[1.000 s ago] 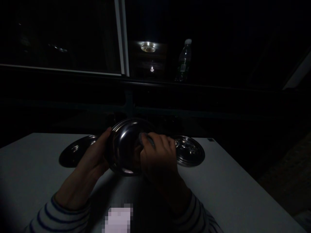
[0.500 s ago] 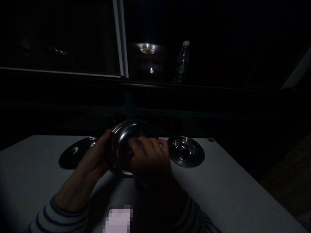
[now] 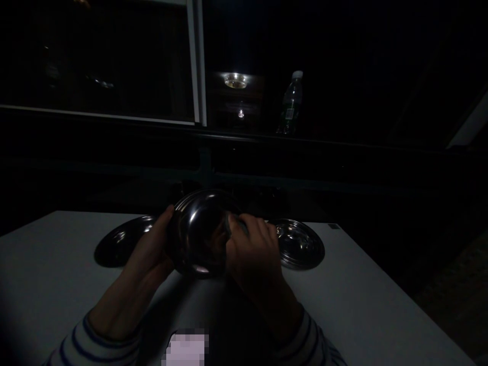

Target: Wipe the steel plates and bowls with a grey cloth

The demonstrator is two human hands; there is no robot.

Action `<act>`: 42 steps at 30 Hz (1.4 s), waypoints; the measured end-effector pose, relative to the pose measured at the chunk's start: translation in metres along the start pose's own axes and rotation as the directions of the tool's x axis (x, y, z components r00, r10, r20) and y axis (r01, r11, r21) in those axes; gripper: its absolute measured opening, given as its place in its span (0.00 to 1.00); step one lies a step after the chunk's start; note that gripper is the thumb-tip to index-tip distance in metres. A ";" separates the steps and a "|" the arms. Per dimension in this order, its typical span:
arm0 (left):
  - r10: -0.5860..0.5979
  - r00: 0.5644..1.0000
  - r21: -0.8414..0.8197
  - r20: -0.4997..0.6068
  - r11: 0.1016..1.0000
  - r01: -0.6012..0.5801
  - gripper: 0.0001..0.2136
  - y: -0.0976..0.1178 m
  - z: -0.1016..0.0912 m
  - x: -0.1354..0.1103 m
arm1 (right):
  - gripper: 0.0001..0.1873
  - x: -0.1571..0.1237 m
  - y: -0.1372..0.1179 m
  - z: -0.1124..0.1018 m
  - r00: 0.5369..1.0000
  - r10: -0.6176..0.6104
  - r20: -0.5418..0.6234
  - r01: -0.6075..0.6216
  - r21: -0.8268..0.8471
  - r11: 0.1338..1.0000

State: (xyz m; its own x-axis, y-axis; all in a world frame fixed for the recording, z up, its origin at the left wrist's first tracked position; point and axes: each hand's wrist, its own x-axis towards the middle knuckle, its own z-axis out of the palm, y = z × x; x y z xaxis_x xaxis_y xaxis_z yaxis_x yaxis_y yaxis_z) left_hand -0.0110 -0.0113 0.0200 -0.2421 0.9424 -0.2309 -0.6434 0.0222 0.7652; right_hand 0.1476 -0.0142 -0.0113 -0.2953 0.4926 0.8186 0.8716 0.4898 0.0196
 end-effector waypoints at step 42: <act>-0.004 1.000 0.068 0.015 0.998 0.003 0.10 0.008 0.001 -0.003 | 0.18 0.002 0.002 -0.007 0.996 -0.049 -0.072 0.050 0.008 0.999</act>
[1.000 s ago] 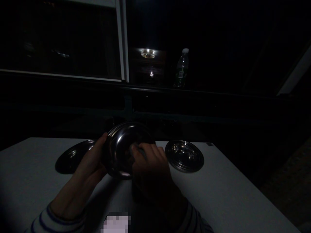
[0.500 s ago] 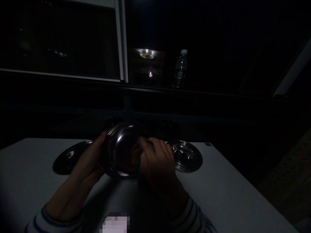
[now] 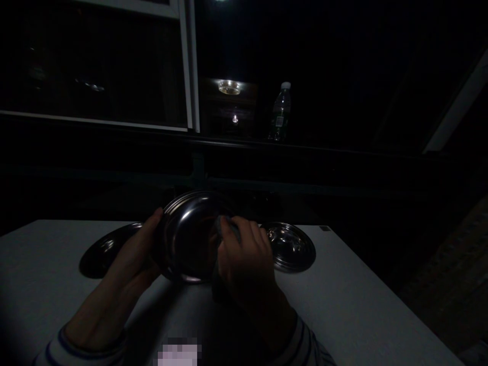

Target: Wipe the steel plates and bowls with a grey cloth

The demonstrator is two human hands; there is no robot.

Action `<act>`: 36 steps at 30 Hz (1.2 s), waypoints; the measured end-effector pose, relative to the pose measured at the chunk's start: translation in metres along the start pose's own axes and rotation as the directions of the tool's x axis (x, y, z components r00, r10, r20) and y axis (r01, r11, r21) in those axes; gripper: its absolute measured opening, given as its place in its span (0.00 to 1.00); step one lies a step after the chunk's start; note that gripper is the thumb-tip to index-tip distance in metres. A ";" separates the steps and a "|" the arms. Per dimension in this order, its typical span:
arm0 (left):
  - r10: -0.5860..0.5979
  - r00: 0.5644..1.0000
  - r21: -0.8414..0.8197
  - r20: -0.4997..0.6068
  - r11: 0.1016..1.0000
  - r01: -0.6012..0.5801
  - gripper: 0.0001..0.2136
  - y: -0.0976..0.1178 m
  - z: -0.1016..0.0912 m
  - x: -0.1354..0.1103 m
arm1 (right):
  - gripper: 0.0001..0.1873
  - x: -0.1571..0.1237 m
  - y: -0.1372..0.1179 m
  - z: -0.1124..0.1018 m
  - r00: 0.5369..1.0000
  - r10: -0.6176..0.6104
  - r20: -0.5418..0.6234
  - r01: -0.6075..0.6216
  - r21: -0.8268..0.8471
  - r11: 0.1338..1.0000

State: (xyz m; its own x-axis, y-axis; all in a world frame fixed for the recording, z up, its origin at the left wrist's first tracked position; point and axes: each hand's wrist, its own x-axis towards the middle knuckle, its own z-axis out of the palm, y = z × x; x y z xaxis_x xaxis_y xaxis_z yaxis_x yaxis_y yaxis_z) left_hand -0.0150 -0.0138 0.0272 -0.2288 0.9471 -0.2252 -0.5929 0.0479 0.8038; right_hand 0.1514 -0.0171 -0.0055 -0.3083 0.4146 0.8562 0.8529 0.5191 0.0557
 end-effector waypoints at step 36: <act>-0.104 0.991 -0.140 0.089 0.983 0.116 0.11 -0.010 0.006 -0.001 | 0.22 0.000 0.000 0.009 0.993 -0.082 0.085 0.080 0.025 0.996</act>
State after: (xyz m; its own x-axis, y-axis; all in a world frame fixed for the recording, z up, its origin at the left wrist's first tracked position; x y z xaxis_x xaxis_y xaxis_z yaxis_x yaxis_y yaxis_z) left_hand -0.0044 -0.0137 0.0229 -0.0960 0.9614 -0.2579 -0.7179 0.1125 0.6870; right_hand 0.1476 -0.0099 -0.0102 -0.4121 0.4329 0.8018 0.8146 0.5692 0.1114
